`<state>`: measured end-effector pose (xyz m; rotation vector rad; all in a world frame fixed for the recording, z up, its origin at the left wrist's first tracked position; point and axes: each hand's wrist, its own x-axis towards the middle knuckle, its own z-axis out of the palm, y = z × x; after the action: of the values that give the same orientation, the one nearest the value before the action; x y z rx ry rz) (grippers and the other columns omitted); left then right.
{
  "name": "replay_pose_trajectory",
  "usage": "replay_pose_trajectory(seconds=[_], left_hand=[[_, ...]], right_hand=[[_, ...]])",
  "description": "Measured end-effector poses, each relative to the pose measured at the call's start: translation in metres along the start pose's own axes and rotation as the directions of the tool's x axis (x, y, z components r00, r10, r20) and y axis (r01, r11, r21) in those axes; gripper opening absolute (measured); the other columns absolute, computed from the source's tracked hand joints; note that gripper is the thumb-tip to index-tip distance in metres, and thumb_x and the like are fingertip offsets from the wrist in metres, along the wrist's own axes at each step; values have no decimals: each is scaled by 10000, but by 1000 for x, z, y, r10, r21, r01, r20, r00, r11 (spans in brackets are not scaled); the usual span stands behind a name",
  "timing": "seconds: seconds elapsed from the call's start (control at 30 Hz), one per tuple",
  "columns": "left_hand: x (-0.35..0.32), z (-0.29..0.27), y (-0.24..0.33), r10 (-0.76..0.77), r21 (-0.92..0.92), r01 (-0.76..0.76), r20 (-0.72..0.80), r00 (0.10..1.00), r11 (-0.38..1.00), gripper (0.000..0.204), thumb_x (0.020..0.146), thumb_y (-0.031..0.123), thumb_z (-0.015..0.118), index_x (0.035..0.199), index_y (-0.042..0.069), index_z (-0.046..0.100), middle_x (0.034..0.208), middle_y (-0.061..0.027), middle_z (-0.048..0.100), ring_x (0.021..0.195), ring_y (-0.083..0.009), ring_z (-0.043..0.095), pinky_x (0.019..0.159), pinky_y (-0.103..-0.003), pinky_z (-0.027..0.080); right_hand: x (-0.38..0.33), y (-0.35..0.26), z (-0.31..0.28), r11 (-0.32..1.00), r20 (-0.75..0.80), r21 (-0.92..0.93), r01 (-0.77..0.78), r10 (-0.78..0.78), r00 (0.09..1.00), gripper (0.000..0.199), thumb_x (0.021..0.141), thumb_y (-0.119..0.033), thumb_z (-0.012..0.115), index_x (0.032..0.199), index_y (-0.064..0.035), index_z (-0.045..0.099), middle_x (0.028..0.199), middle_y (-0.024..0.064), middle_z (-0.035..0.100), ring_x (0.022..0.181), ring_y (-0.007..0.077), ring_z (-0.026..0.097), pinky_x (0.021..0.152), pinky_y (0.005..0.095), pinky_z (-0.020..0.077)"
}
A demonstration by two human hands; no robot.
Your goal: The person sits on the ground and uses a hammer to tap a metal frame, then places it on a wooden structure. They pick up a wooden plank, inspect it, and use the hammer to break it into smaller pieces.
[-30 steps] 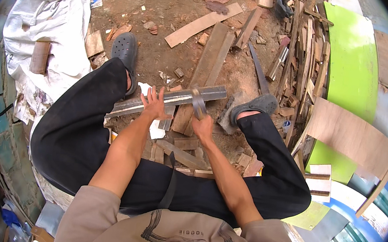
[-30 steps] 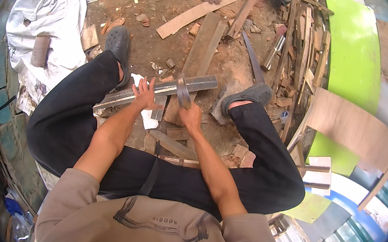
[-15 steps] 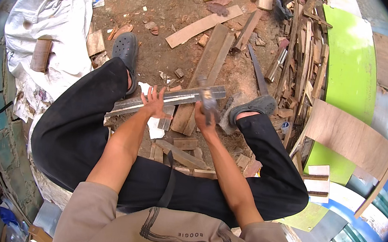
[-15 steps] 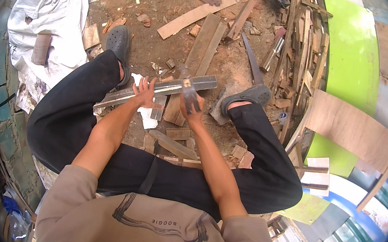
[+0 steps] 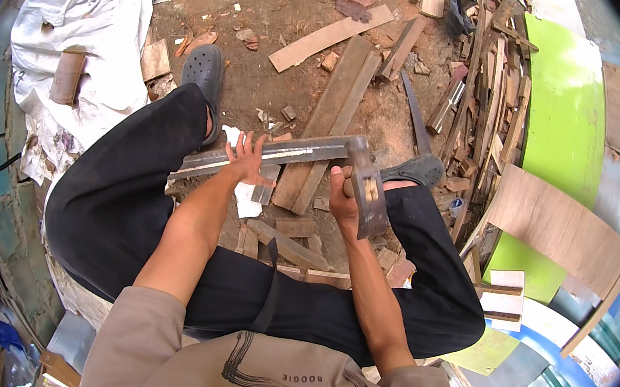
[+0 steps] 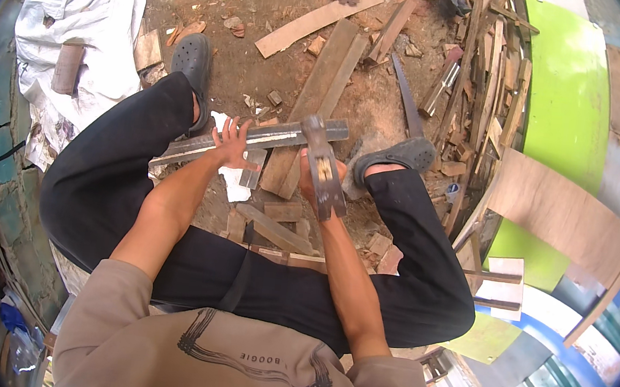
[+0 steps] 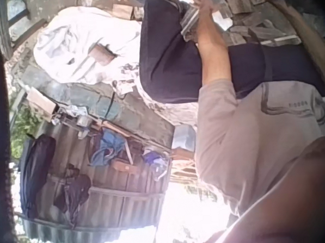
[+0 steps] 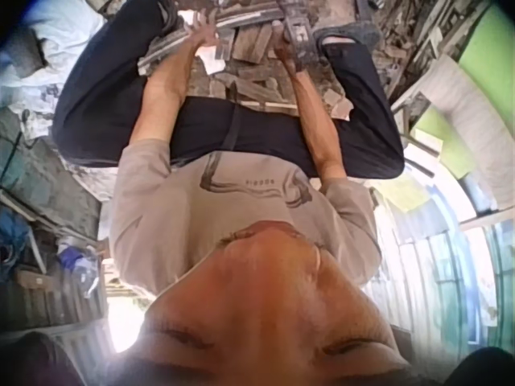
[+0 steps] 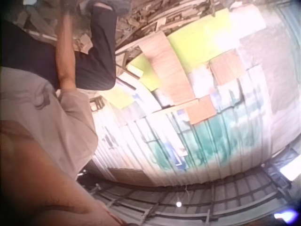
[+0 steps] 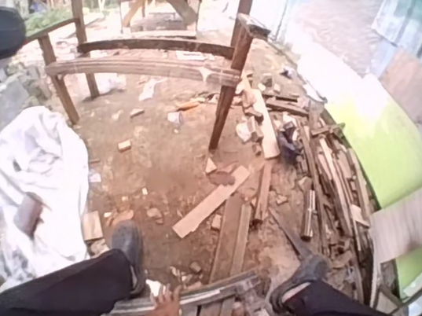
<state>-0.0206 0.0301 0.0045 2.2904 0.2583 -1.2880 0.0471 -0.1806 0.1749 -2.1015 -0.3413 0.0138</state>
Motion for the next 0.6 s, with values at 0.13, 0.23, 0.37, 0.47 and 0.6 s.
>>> replay_pose_trajectory(seconds=[0.13, 0.23, 0.37, 0.47, 0.6], left_hand=[[0, -3, 3, 22, 0, -22, 18, 1000, 1000, 1482, 550, 740, 813, 1578, 144, -71, 1623, -244, -125, 1475, -435, -220, 1110, -712, -56], [2, -3, 3, 26, 5, -26, -4, 1000, 1000, 1471, 561, 741, 808, 1579, 142, -70, 1626, -238, -119, 1477, -433, -215, 1113, -708, -51], [1, -4, 2, 6, -14, -6, 1, 1000, 1000, 1445, 572, 719, 813, 1582, 150, -49, 1627, -243, -86, 1482, -428, -201, 1121, -700, -50], [2, 1, -3, 19, -24, -20, -43, 999, 1000, 1439, 572, 718, 813, 1583, 155, -43, 1628, -244, -76, 1482, -428, -203, 1121, -701, -51], [-2, -7, 5, 25, -19, -25, -8, 1000, 1000, 1428, 578, 726, 804, 1583, 150, -31, 1629, -239, -70, 1481, -427, -208, 1120, -700, -58]], right_hand=[[-66, 98, 3, 740, 239, -520, -425, 604, 760, 216, 823, -224, 615, 891, -39, 701, 814, 245, 683, 755, 440, 667, 684, 484, 518], [-55, 92, -1, 672, 253, -562, -483, 695, 673, 319, 817, -293, 632, 1003, -47, 715, 875, 280, 672, 865, 467, 654, 764, 512, 504], [-17, 57, -7, 847, 266, -396, -355, 475, 839, 260, 835, -262, 661, 946, -32, 714, 811, 251, 678, 765, 403, 689, 669, 451, 519], [-5, 17, -1, 976, 134, -85, -200, 210, 968, 165, 877, -194, 664, 861, -33, 696, 719, 195, 664, 637, 289, 695, 578, 394, 501], [-44, 75, 10, 906, 218, -280, -317, 381, 898, 246, 856, -265, 656, 907, -29, 708, 821, 218, 697, 772, 355, 703, 673, 433, 524]])
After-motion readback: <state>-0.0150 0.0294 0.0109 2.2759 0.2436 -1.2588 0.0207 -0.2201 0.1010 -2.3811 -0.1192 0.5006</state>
